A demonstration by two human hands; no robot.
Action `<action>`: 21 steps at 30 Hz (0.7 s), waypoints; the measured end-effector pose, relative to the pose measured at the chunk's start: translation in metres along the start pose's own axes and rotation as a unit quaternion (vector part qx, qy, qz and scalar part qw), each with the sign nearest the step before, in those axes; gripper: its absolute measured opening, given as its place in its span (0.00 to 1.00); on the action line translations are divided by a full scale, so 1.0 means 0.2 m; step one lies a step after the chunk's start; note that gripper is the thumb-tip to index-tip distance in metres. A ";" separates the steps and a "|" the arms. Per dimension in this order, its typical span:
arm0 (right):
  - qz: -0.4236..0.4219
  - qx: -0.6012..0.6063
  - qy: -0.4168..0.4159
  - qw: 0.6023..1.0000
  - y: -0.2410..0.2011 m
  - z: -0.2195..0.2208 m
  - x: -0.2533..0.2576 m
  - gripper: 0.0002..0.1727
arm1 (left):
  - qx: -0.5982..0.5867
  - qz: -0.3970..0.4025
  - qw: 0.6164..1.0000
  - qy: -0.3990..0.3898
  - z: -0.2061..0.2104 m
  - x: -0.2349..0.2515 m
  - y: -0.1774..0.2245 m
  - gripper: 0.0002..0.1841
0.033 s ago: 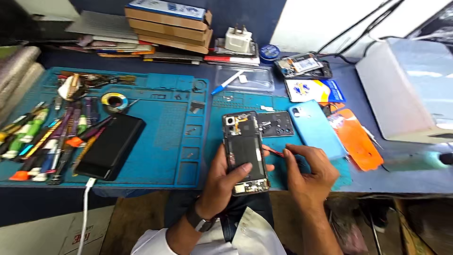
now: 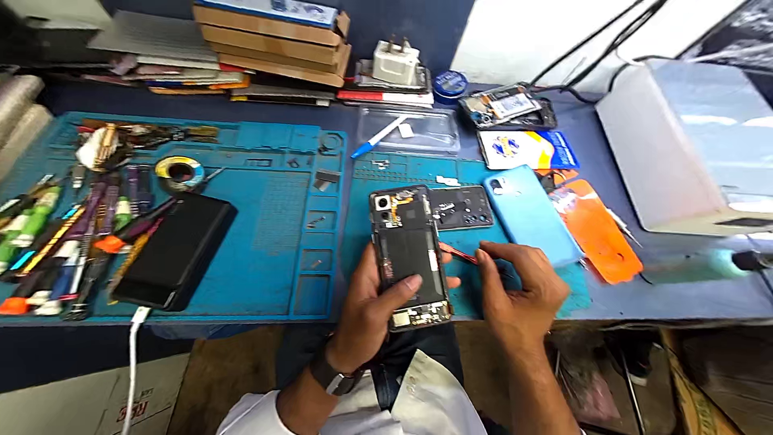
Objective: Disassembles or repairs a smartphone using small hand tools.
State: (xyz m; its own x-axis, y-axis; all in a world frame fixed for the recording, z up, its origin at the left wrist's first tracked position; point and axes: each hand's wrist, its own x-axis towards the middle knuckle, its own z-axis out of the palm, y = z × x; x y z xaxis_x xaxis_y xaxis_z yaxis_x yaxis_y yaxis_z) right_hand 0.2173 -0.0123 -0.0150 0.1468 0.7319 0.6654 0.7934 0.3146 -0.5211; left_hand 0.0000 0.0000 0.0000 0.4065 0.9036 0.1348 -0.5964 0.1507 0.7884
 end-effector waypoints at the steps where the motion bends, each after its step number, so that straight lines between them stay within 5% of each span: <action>1: 0.003 0.002 -0.002 1.000 0.00 0.00 0.00 0.09 | 0.000 0.001 1.000 0.000 0.00 0.00 0.00 0.27; 21: 0.012 -0.006 -0.002 1.000 -0.02 0.00 0.00 0.09 | 0.009 0.003 1.000 0.004 0.00 -0.01 0.02 0.27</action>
State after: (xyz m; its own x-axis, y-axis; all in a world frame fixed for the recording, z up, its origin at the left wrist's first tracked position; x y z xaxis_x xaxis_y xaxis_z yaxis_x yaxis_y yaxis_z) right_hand 0.2139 -0.0143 -0.0133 0.1644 0.7416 0.6504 0.7964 0.2893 -0.5311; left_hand -0.0030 -0.0022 0.0020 0.3973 0.9077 0.1350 -0.5868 0.1383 0.7978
